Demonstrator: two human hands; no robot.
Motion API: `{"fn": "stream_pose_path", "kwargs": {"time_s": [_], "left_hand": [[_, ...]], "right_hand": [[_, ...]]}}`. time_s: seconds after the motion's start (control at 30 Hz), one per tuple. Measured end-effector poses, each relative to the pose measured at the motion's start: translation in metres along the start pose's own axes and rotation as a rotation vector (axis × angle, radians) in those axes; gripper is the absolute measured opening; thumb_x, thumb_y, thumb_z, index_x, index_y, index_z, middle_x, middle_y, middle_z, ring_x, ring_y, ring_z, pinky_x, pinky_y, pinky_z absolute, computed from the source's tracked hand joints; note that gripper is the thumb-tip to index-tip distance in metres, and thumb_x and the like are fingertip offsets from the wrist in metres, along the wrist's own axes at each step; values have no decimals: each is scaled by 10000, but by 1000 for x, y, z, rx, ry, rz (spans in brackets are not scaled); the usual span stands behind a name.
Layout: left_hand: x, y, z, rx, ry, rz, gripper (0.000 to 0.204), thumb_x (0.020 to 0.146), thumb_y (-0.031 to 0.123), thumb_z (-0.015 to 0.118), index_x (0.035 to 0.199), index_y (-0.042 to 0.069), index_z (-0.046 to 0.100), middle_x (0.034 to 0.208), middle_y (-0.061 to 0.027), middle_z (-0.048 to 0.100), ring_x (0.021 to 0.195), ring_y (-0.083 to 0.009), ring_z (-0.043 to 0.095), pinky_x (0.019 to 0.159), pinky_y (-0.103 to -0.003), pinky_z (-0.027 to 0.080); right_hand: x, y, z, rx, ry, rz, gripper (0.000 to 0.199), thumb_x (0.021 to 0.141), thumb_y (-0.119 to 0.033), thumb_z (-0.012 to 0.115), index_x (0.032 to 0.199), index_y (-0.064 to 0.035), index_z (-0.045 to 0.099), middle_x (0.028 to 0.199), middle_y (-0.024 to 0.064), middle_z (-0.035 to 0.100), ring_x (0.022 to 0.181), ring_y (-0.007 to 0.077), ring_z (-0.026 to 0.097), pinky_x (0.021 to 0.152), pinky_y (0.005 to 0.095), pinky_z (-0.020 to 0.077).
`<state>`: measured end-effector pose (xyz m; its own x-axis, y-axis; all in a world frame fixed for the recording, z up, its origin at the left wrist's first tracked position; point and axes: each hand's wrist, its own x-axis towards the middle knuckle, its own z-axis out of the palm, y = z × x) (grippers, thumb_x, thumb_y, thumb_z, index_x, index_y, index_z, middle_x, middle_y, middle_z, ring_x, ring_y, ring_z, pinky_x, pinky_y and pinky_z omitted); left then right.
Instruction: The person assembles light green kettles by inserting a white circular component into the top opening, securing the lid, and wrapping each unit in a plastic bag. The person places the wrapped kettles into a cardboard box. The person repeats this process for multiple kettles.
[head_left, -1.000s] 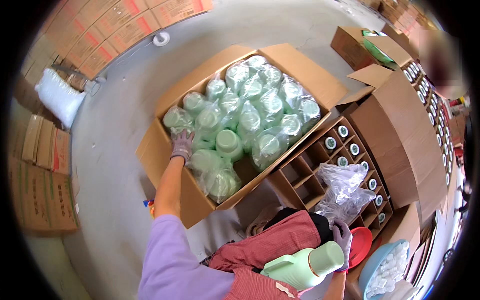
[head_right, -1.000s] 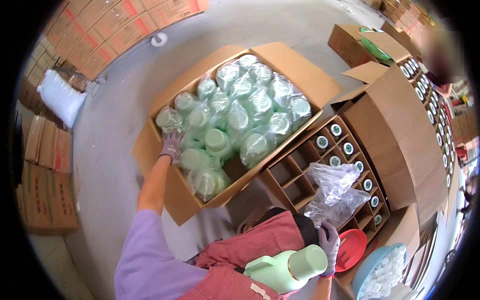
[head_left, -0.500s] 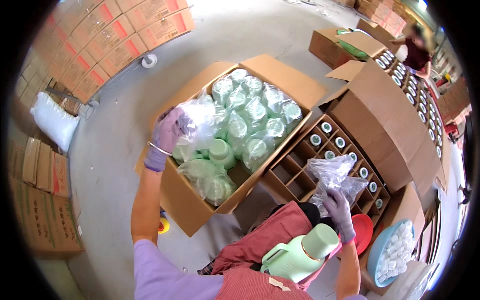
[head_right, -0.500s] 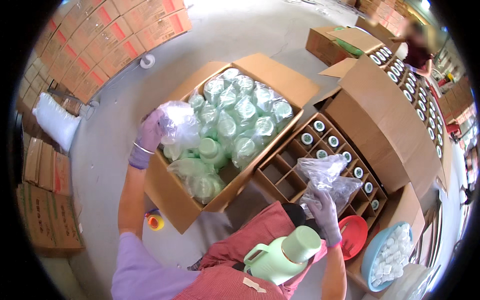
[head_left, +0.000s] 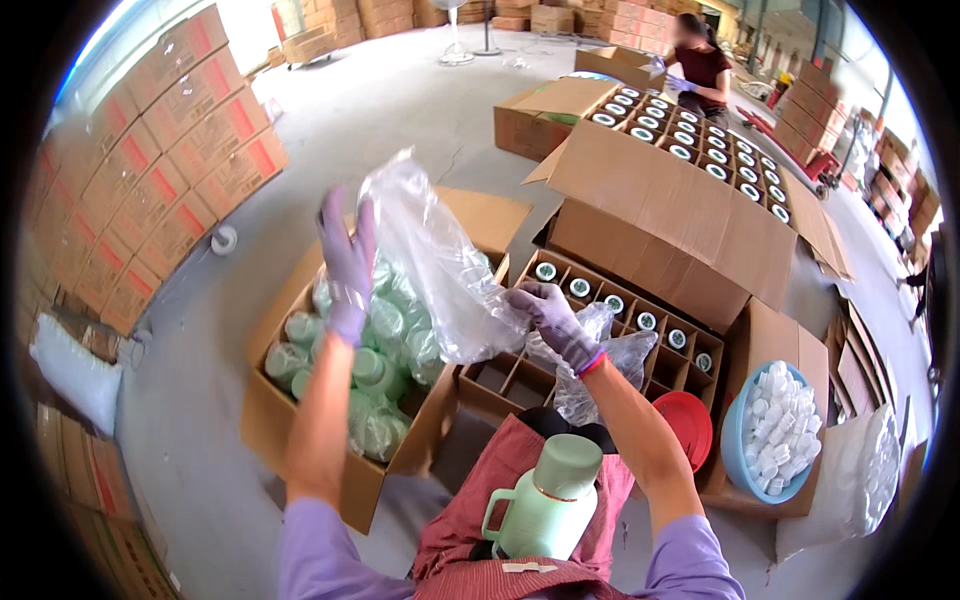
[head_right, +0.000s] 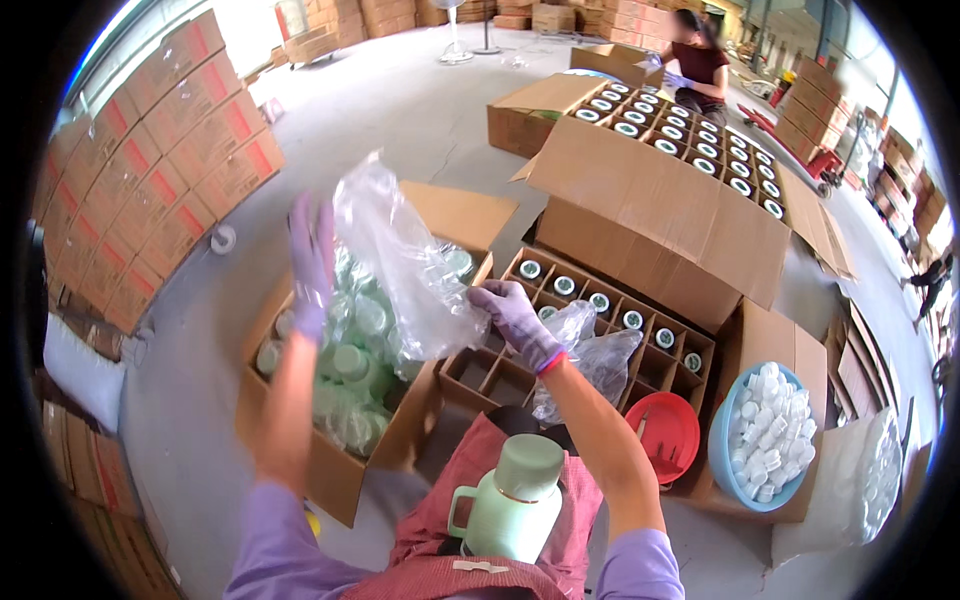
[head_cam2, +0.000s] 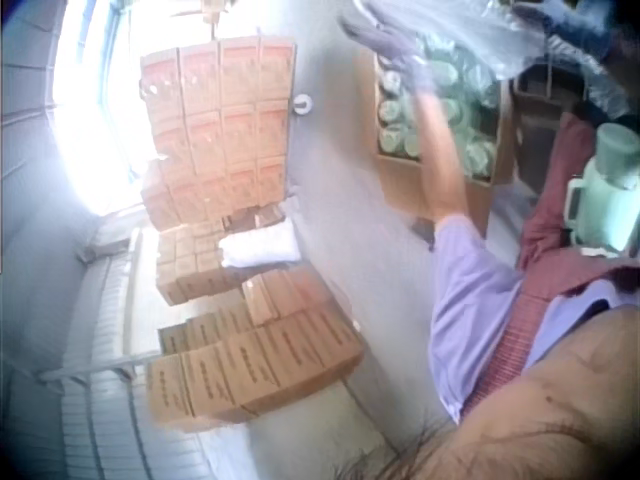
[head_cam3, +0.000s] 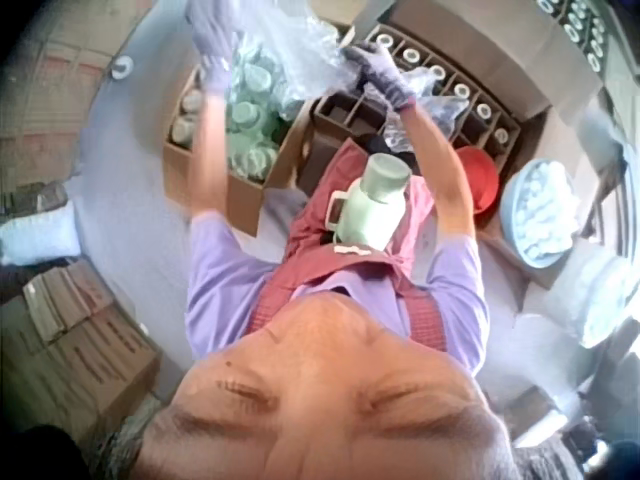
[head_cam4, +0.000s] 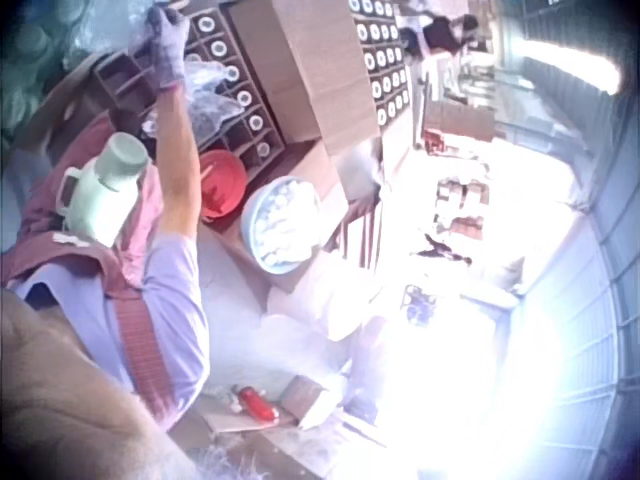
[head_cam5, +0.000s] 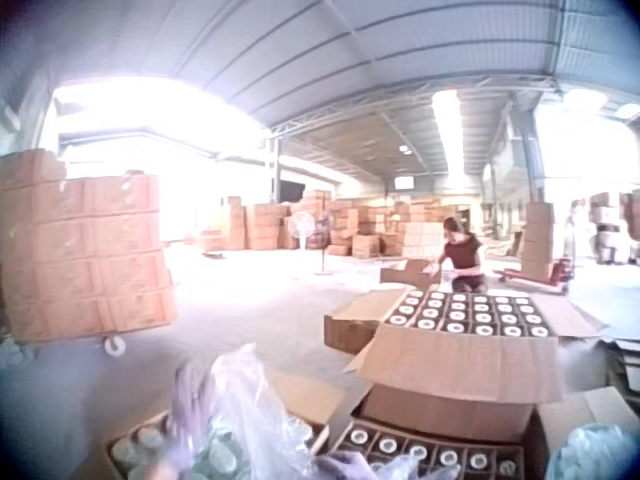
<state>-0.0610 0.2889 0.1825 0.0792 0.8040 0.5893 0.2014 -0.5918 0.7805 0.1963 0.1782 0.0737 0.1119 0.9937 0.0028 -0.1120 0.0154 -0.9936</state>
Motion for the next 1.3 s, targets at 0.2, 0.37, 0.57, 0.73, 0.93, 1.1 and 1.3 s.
{"fn": "stream_pose_path", "kwargs": {"time_s": [0.2, 0.37, 0.57, 0.73, 0.93, 1.1, 1.3], "left_hand": [[-160, 4, 112, 257, -430, 275, 969, 708, 552, 789, 1385, -24, 403, 1311, -234, 484, 1175, -390, 481, 1001, -476, 399], [-196, 13, 146, -268, -589, -750, 289, 935, 163, 609, 1123, -56, 606, 1019, -160, 662, 923, -248, 627, 865, -368, 497], [-228, -1, 139, -718, -546, -316, 257, 962, 113, 524, 1186, -4, 569, 1083, -109, 663, 959, -192, 645, 870, -349, 537], [-260, -39, 101, -634, -621, -193, 339, 885, 139, 691, 1192, 39, 588, 1063, -73, 664, 920, -145, 635, 796, -298, 532], [-271, -2, 13, -826, -1178, -911, 381, 851, 241, 710, 1128, -15, 656, 974, -4, 649, 834, -53, 566, 701, -200, 447], [-313, 12, -18, -620, -1082, -1157, 435, 856, 206, 665, 1209, -43, 609, 1067, -35, 646, 1024, -131, 586, 952, -266, 439], [-316, 15, -66, -231, -1673, -808, 415, 927, 291, 624, 1250, 30, 608, 1122, -47, 675, 1021, -145, 607, 921, -303, 480]], "right_hand": [[-59, -10, -48, -450, 74, -383, 214, 929, -45, 577, 1130, 4, 635, 973, 103, 686, 902, 161, 633, 812, 291, 516], [-121, 13, -68, 107, -19, -324, 951, 870, -572, 647, 1481, 53, 272, 1493, 146, 392, 1388, 209, 347, 1168, 340, 216], [-200, 85, -124, -1074, 610, -70, 462, 743, -7, 586, 1201, -72, 610, 1045, 164, 641, 924, 333, 634, 822, 408, 517], [-236, 97, -97, -935, 711, 44, 439, 763, 12, 616, 1198, -47, 595, 1053, 154, 617, 926, 300, 630, 836, 386, 512], [-328, 40, -27, -1021, 693, -426, 287, 782, -70, 605, 1067, -32, 613, 1057, 125, 605, 993, 340, 582, 963, 491, 439], [-379, 59, 12, -1192, 435, -261, 253, 707, -154, 602, 936, -48, 603, 1030, 115, 579, 998, 331, 560, 1007, 527, 396], [-450, 88, 21, -1092, -99, -206, 159, 781, -210, 575, 872, -90, 624, 998, 89, 581, 970, 296, 558, 919, 456, 430]]}}
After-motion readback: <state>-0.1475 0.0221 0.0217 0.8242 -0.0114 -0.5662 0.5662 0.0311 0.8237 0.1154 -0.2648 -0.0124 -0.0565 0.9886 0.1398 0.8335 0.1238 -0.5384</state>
